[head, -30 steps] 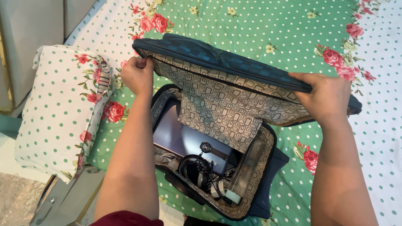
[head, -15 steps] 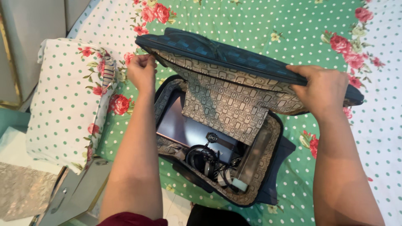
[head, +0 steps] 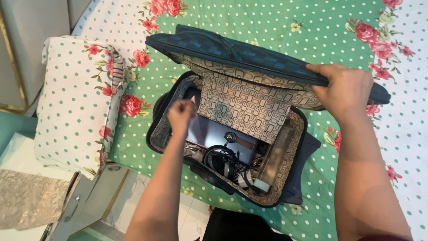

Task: The person opens a backpack lying on a bed and unzips its compartments. They take out a laptop and place it on a desk, then remove headphones and set them beside the laptop, and finally take out a pair of eyeglasses and place them on the desk.

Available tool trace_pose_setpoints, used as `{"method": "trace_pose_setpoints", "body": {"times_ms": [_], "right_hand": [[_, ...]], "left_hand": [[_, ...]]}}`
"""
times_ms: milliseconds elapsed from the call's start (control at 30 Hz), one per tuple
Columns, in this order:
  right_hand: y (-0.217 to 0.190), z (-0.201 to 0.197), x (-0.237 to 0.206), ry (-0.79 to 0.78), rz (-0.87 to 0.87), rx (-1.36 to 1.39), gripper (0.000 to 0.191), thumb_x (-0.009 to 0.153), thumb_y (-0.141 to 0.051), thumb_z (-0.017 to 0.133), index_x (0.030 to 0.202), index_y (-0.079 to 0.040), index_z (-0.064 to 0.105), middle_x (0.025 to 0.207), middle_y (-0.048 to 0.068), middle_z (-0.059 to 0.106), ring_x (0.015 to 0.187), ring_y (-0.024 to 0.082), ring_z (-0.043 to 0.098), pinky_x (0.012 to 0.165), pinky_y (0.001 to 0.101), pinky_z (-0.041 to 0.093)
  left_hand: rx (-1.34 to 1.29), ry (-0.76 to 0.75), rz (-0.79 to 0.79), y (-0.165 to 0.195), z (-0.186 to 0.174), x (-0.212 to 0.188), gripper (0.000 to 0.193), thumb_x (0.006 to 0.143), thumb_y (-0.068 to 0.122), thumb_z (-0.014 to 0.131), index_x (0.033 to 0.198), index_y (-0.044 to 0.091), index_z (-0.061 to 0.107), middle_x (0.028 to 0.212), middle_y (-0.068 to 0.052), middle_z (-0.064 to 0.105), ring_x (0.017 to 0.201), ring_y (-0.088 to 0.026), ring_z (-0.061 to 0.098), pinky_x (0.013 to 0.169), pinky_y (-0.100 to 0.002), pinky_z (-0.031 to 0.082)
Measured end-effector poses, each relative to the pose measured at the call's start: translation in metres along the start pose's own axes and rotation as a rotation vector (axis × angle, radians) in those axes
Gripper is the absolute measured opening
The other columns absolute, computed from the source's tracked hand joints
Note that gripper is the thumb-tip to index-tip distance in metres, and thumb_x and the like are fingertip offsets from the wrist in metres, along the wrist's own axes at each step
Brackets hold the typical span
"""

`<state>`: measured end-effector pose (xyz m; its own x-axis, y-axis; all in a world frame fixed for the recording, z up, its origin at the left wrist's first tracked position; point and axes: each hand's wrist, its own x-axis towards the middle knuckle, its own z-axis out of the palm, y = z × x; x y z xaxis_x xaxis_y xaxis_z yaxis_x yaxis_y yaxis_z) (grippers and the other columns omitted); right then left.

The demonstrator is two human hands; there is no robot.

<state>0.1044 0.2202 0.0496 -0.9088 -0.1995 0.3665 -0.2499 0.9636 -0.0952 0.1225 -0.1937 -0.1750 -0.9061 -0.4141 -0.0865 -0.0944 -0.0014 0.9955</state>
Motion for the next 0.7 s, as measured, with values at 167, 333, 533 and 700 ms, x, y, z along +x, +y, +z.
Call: {"method": "trace_pose_setpoints", "body": {"times_ms": [167, 333, 533, 700], "right_hand": [[-0.005, -0.003, -0.006, 0.005, -0.015, -0.008, 0.047, 0.076, -0.023, 0.089, 0.122, -0.030, 0.081, 0.107, 0.001, 0.077, 0.082, 0.025, 0.070, 0.075, 0.0389, 0.052], [-0.007, -0.003, -0.008, 0.008, -0.014, 0.038, 0.045, 0.076, -0.022, 0.089, 0.120, -0.028, 0.080, 0.110, 0.002, 0.077, 0.083, 0.024, 0.070, 0.076, 0.0382, 0.052], [-0.008, -0.007, 0.000, 0.032, -0.043, 0.041, 0.044, 0.075, -0.020, 0.089, 0.117, -0.024, 0.081, 0.110, 0.002, 0.077, 0.083, 0.024, 0.070, 0.075, 0.0373, 0.052], [-0.009, -0.012, 0.004, 0.082, -0.103, 0.060, 0.045, 0.074, -0.015, 0.089, 0.118, -0.020, 0.081, 0.107, 0.004, 0.077, 0.082, 0.024, 0.071, 0.072, 0.0358, 0.051]], "left_hand": [[0.365, -0.192, -0.050, -0.047, 0.022, -0.049, 0.017, 0.088, 0.016, 0.073, 0.100, 0.006, 0.079, 0.081, -0.006, 0.077, 0.064, -0.015, 0.070, 0.060, -0.029, 0.055], [0.565, -0.291, 0.010, -0.070, 0.039, -0.075, 0.019, 0.081, 0.018, 0.077, 0.099, 0.010, 0.081, 0.087, -0.008, 0.079, 0.080, -0.020, 0.077, 0.076, -0.032, 0.059], [0.761, -0.445, 0.038, -0.086, 0.070, -0.089, 0.027, 0.077, 0.015, 0.078, 0.104, 0.011, 0.080, 0.102, -0.011, 0.077, 0.093, -0.028, 0.074, 0.088, -0.037, 0.058], [1.031, -0.640, 0.305, -0.098, 0.096, -0.092, 0.054, 0.067, 0.008, 0.077, 0.121, 0.010, 0.070, 0.137, -0.015, 0.059, 0.123, -0.038, 0.055, 0.101, -0.043, 0.049]]}}
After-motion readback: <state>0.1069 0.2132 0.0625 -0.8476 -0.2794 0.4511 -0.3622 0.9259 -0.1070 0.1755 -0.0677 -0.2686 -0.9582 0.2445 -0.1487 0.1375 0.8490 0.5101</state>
